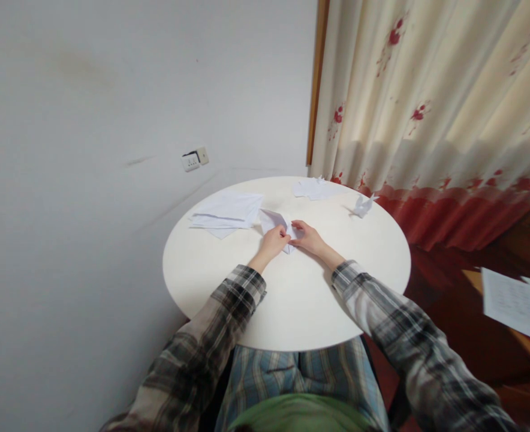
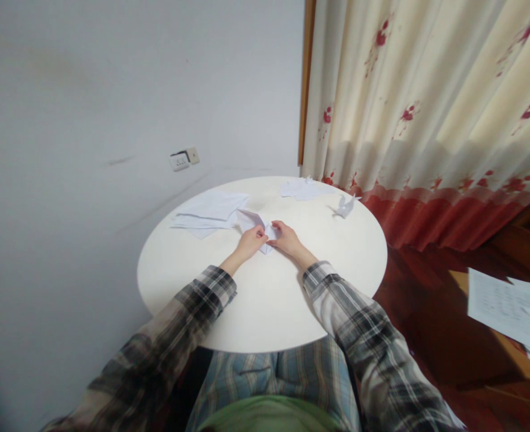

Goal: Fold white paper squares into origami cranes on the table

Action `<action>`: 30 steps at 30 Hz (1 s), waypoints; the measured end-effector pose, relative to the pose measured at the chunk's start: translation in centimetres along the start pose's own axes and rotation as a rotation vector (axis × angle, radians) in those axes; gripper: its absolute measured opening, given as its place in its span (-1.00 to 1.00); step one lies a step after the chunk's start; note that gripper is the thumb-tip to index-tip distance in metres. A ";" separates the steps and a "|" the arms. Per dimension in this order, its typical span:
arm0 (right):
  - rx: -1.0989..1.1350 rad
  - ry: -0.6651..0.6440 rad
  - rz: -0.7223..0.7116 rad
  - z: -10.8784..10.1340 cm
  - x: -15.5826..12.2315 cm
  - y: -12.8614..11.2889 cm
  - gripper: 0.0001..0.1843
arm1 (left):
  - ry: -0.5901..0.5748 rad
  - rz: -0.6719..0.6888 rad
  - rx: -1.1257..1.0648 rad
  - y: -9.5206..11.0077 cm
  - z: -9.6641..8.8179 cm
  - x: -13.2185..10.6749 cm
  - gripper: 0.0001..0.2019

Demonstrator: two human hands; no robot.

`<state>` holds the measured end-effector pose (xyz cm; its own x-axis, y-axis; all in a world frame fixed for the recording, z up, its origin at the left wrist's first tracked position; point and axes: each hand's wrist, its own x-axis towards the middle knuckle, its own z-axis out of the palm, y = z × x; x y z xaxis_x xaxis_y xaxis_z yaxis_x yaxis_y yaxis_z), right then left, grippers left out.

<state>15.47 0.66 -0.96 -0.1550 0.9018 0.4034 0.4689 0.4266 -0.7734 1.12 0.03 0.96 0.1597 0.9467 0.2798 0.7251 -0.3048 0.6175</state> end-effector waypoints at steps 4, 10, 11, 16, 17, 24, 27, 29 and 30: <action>-0.002 -0.014 -0.017 0.0 0.0 0.1 -0.40 | -0.007 0.026 -0.090 -0.3 0.2 0.1 -0.94; -0.070 -0.029 -0.022 0.0 0.0 0.0 -0.37 | 0.008 0.043 -0.189 -1.1 0.7 0.6 -0.90; -0.086 -0.038 -0.012 0.0 0.0 0.0 -0.35 | 0.015 0.021 -0.206 -1.3 0.8 0.8 -0.91; -0.154 -0.066 0.009 -0.1 -0.2 -0.1 -0.28 | 0.020 -0.154 -0.465 -1.8 1.2 1.5 -0.91; -0.167 -0.072 0.005 -0.1 -0.2 -0.2 -0.27 | 0.022 -0.186 -0.519 -1.8 1.2 1.6 -0.91; -0.194 -0.133 -0.024 -0.3 -0.6 -1.2 -0.17 | 0.075 -0.263 -0.756 -1.1 0.5 1.0 -0.94; -0.161 -0.151 -0.026 -0.4 -0.6 -1.3 -0.22 | 0.092 -0.276 -0.790 -1.2 0.5 1.0 -0.94; -0.142 -0.151 -0.029 -0.3 -0.6 -1.3 -0.28 | 0.124 -0.284 -0.804 -1.5 0.6 1.1 -0.95; -0.131 -0.148 -0.027 -0.3 -0.6 -1.2 -0.32 | 0.146 -0.284 -0.809 -1.7 0.7 1.2 -0.97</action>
<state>15.24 -0.40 -0.13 -0.2903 0.8948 0.3392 0.5705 0.4465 -0.6893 0.57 1.74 -0.27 -0.0830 0.9921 0.0935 0.0169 -0.0924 0.9956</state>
